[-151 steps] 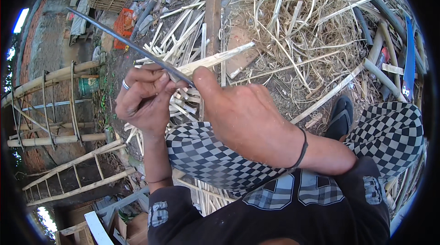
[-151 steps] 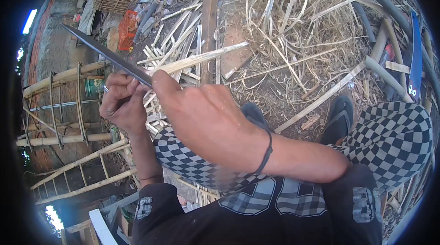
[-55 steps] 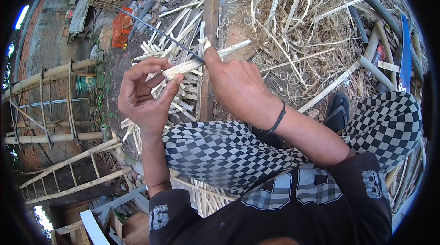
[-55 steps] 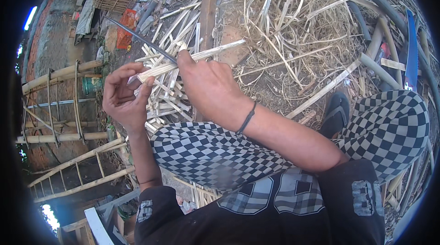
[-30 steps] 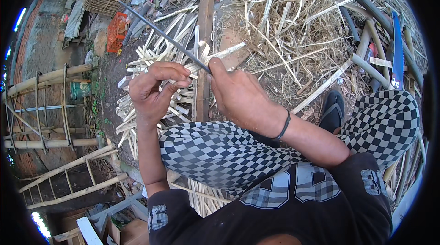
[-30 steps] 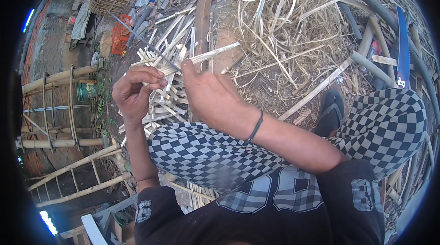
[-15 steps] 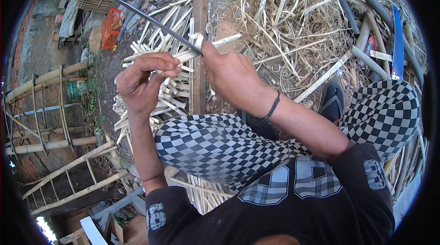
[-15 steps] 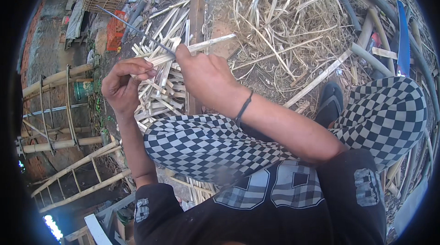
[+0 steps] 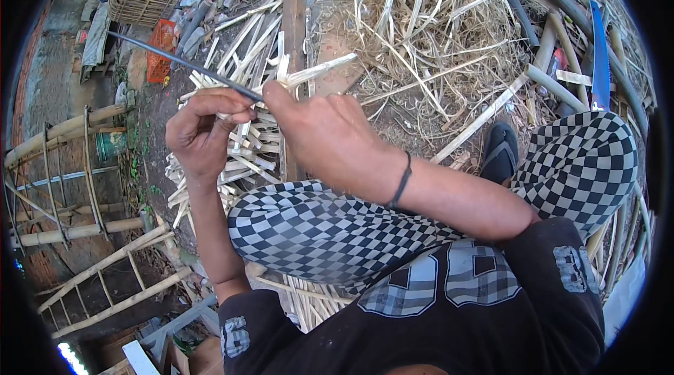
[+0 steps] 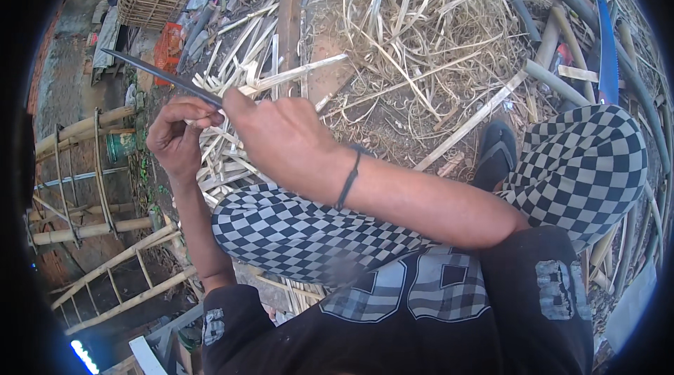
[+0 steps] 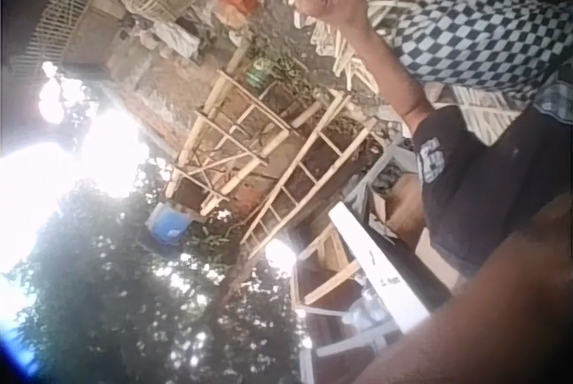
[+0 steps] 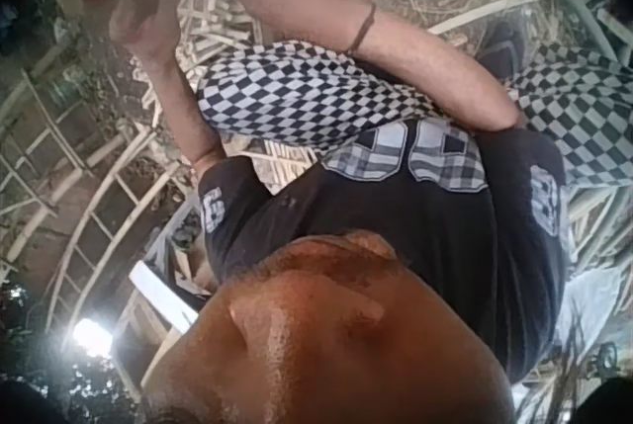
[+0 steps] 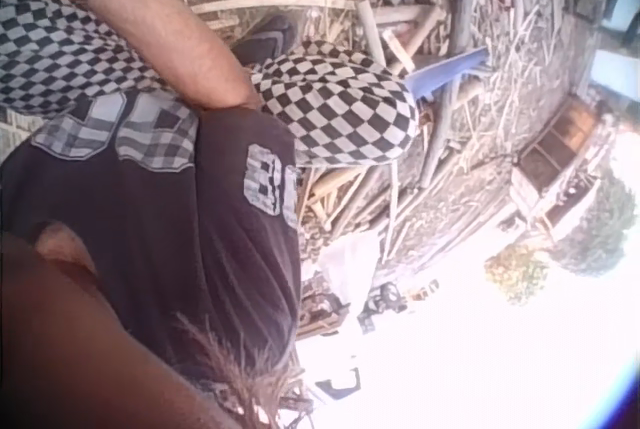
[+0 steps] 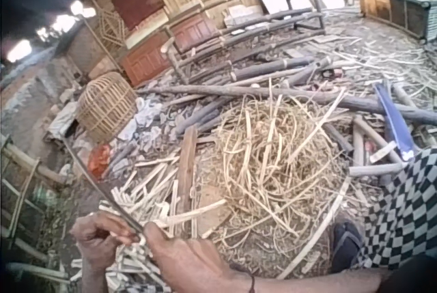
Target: The person shaves thin strips of wood using a machete while sitting on the ground amidst bamboo debris.
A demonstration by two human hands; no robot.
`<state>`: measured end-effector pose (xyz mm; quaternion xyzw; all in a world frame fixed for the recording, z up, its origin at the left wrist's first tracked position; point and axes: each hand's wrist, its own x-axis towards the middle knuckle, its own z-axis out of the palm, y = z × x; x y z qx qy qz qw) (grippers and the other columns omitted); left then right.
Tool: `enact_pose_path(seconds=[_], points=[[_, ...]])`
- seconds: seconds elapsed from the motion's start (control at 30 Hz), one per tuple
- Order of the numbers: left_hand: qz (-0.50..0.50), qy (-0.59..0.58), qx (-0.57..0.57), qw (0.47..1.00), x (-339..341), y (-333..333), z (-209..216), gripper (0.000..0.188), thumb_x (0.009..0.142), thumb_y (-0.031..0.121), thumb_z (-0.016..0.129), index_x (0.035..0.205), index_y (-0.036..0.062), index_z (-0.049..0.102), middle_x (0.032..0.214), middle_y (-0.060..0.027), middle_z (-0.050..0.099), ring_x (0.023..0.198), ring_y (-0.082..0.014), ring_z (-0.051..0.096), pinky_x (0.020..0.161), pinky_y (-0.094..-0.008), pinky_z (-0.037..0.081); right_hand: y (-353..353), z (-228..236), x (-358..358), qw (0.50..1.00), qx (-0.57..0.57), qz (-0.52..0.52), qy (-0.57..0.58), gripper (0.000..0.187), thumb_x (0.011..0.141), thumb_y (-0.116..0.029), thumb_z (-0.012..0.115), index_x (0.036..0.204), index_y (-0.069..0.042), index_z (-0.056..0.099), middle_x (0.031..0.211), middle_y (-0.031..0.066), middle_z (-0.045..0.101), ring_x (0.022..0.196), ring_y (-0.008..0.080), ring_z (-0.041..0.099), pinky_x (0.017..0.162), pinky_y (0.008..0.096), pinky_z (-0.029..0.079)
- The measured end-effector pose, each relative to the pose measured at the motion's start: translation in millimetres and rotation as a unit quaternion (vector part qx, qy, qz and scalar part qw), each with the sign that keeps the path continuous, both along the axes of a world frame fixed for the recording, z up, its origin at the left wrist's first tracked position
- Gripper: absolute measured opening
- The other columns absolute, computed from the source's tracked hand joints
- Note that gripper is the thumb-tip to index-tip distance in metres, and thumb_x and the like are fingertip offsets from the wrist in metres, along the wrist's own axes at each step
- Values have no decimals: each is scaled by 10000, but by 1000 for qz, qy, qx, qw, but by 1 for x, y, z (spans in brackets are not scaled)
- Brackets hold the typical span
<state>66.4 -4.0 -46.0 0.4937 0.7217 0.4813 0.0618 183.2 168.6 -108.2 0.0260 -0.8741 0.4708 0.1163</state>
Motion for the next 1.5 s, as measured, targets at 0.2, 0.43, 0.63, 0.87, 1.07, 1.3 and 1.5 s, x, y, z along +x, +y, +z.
enact_pose_path(seconds=[0.2,0.43,0.63,0.87,1.07,1.3,1.5], points=[[2,-9,-25,1000,-2,0,-4,132,799,-103,718,894,-59,638,907,-182,685,870,-223,692,766,-314,598,1,-22,-13,999,36,-38,1,272,817,19,526,1087,9,495,646,230,640,626,426,664,569,523,525],[-4,5,-17,1000,-3,2,-6,152,858,41,731,916,-38,615,937,-182,670,768,-195,682,683,-319,593,4,-56,-21,996,35,-78,18,274,812,19,529,1084,-6,506,656,208,648,651,410,675,579,510,527],[3,-13,-16,1000,4,0,3,122,799,-79,731,880,-62,641,891,-173,688,831,-229,694,747,-329,598,-11,-38,-9,996,-16,-50,70,249,831,6,507,1078,-10,484,645,232,627,637,437,656,560,538,498],[10,-28,-8,1000,-5,-14,-6,105,831,-56,715,893,-53,630,900,-191,683,799,-218,695,715,-326,598,-7,-60,-23,998,11,-59,-11,299,821,2,524,1117,-4,483,640,222,630,624,436,652,564,527,516],[-19,-16,-15,1000,-7,-10,-4,102,846,-48,704,901,-54,619,911,-197,676,787,-213,692,699,-316,599,6,-115,-37,995,34,-84,-31,287,836,14,494,1123,6,486,698,222,660,638,412,671,565,511,527],[3,-8,-24,1000,0,-12,4,126,839,-21,720,910,-55,621,923,-197,681,771,-219,692,726,-335,592,-13,-61,-20,998,-7,-37,52,196,841,-4,500,1035,-34,485,677,211,658,653,415,670,549,517,511],[45,-31,-14,998,-5,-22,-7,122,845,-16,716,906,-48,616,938,-193,670,774,-220,690,723,-334,596,2,-126,-47,994,49,-95,-31,232,831,6,520,1058,-27,484,712,211,662,648,414,667,528,504,505]])
